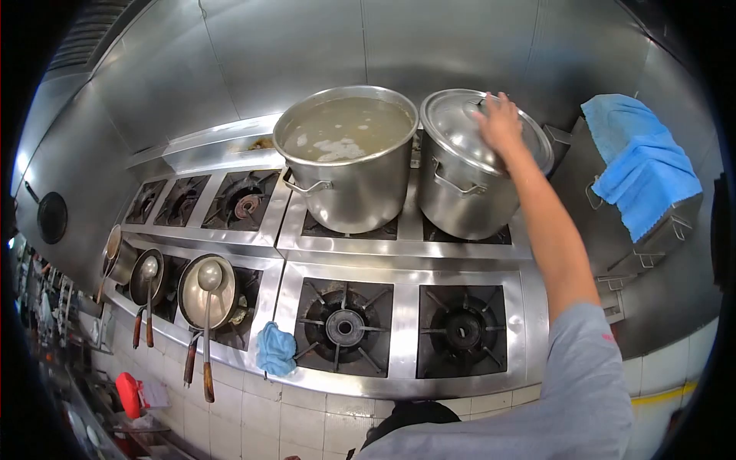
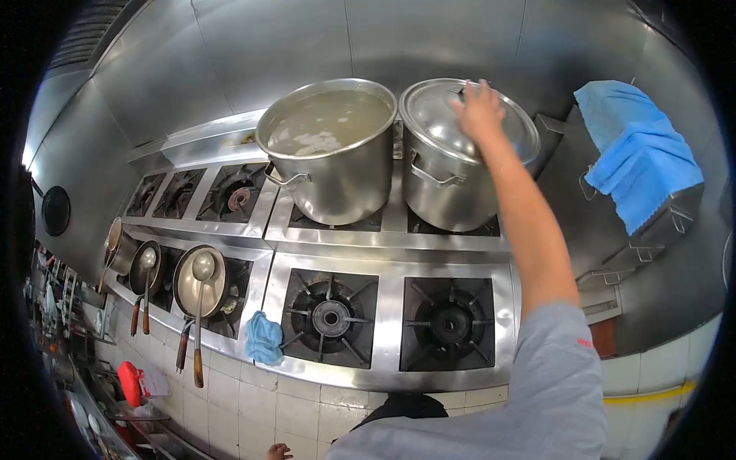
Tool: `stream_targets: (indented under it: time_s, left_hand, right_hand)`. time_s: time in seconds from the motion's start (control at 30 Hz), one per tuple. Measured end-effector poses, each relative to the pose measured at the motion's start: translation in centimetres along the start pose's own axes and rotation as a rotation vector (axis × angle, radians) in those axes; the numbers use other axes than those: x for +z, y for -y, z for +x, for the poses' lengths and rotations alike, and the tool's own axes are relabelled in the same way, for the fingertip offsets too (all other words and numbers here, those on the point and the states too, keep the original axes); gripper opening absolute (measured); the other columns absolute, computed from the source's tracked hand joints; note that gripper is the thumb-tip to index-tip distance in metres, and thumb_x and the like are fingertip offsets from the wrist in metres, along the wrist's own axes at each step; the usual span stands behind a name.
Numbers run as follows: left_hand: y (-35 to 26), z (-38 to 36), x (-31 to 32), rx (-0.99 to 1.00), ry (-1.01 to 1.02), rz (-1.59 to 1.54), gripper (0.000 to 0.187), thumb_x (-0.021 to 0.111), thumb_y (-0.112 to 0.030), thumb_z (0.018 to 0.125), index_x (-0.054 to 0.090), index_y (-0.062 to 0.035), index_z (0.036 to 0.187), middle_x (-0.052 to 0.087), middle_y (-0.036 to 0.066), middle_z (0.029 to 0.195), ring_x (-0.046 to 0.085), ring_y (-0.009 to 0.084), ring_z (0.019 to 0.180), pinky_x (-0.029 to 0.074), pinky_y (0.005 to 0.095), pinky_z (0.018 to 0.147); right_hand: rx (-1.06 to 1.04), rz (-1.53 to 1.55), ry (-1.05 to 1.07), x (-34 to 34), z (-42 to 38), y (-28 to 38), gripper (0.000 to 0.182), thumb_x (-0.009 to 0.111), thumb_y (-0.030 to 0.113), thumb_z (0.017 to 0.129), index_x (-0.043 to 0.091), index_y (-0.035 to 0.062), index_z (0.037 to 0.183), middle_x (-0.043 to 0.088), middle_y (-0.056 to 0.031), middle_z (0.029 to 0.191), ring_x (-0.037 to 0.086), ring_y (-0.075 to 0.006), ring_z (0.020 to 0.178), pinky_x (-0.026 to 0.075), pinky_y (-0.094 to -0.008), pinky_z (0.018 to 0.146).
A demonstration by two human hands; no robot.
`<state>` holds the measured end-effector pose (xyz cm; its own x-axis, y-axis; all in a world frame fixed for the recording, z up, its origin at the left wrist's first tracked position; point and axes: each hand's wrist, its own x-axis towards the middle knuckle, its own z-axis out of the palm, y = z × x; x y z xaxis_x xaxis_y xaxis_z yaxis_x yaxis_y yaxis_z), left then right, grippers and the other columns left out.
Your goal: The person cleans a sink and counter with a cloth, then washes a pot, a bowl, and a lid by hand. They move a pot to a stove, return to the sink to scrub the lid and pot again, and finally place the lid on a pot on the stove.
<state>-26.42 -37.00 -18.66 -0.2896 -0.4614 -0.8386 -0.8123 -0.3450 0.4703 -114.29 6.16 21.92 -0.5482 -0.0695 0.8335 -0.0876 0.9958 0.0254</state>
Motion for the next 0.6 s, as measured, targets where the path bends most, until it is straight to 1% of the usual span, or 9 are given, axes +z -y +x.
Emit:
stream_targets:
  time_s: [0.07,0.13,0.17,0.2,0.23,0.3,0.33,0.43,0.6]
  left_hand:
    - [-0.5,1.2,-0.2,0.016,-0.013,-0.01,0.036,0.056,-0.03,0.093,0.056,-0.0122,0.125,0.064,0.007,0.107,0.064,0.0224,0.082,0.053,0.0352,0.062]
    - [-1.5,1.8,0.1,0.039,-0.041,-0.004,0.035,0.057,-0.027,0.092,0.057,-0.0111,0.123,0.065,0.007,0.103,0.064,0.0223,0.081,0.053,0.0353,0.061]
    - [-2.0,2.0,0.2,0.043,-0.035,-0.001,0.035,0.057,-0.027,0.092,0.057,-0.0111,0.123,0.065,0.007,0.103,0.064,0.0223,0.081,0.053,0.0353,0.061]
    - [-2.8,2.6,0.5,0.04,-0.014,0.052,0.035,0.056,-0.028,0.092,0.057,-0.0107,0.123,0.065,0.007,0.102,0.064,0.023,0.081,0.053,0.0357,0.061]
    - [-3.5,3.3,1.1,0.038,0.007,0.103,0.035,0.056,-0.028,0.092,0.057,-0.0104,0.123,0.065,0.008,0.102,0.064,0.0236,0.081,0.053,0.0361,0.061]
    - [-3.6,6.8,1.7,0.084,0.009,0.083,0.03,0.059,-0.023,0.091,0.059,-0.0085,0.116,0.066,0.009,0.097,0.066,0.0221,0.074,0.054,0.0352,0.054]
    - [-4.1,7.4,1.9,0.124,0.003,0.065,0.024,0.062,-0.019,0.089,0.061,-0.0066,0.11,0.067,0.01,0.092,0.067,0.0206,0.067,0.054,0.0343,0.048]
    - [-5.1,8.6,2.9,0.064,0.063,0.126,0.024,0.063,-0.02,0.089,0.058,-0.0076,0.109,0.067,0.009,0.092,0.066,0.021,0.067,0.056,0.0348,0.051]
    - [-4.3,7.7,2.2,0.02,0.015,0.1,0.025,0.062,-0.019,0.09,0.058,-0.0066,0.111,0.067,0.01,0.094,0.067,0.0224,0.068,0.057,0.0358,0.052]
  right_hand:
    - [-0.31,0.329,-0.118,-4.3,-3.4,3.6,0.055,0.071,0.035,0.083,0.056,0.0089,0.13,0.054,-0.0164,0.126,0.053,-0.0369,0.114,0.045,-0.0462,0.097]
    - [-0.467,0.613,0.27,-8.0,-8.4,7.2,0.057,0.077,0.028,0.077,0.056,0.0078,0.126,0.055,-0.017,0.117,0.055,-0.0349,0.106,0.046,-0.0445,0.092]
    - [-0.504,0.599,0.215,-8.1,-10.7,8.2,0.057,0.075,0.027,0.079,0.055,0.0049,0.127,0.057,-0.0173,0.103,0.056,-0.0325,0.1,0.046,-0.0435,0.088]
    - [-0.453,0.44,0.193,-7.6,-12.0,8.7,0.054,0.07,0.023,0.083,0.052,0.0042,0.131,0.06,-0.0166,0.098,0.061,-0.0302,0.094,0.051,-0.0426,0.082]
    - [-0.453,0.432,0.187,-6.9,-12.3,8.4,0.054,0.07,0.023,0.083,0.052,0.0042,0.131,0.06,-0.0166,0.098,0.061,-0.0302,0.094,0.051,-0.0426,0.082]
    - [-0.268,0.27,0.49,-5.4,-12.6,7.9,0.05,0.064,0.021,0.089,0.049,0.0063,0.134,0.063,-0.0157,0.097,0.066,-0.0318,0.087,0.053,-0.0439,0.072]
    - [-0.357,0.21,0.487,-5.2,-12.3,7.8,0.045,0.056,0.024,0.095,0.048,0.0058,0.135,0.066,-0.0147,0.089,0.068,-0.0309,0.077,0.054,-0.044,0.065]
    - [-0.439,0.171,0.507,-5.0,-11.9,7.2,0.048,0.057,0.023,0.093,0.048,0.0074,0.137,0.066,-0.0132,0.081,0.069,-0.028,0.075,0.055,-0.0409,0.063]
    - [-0.442,0.174,0.493,-4.7,-12.8,6.5,0.046,0.057,0.025,0.094,0.049,0.0094,0.137,0.067,-0.0118,0.081,0.069,-0.0266,0.074,0.055,-0.0407,0.062]
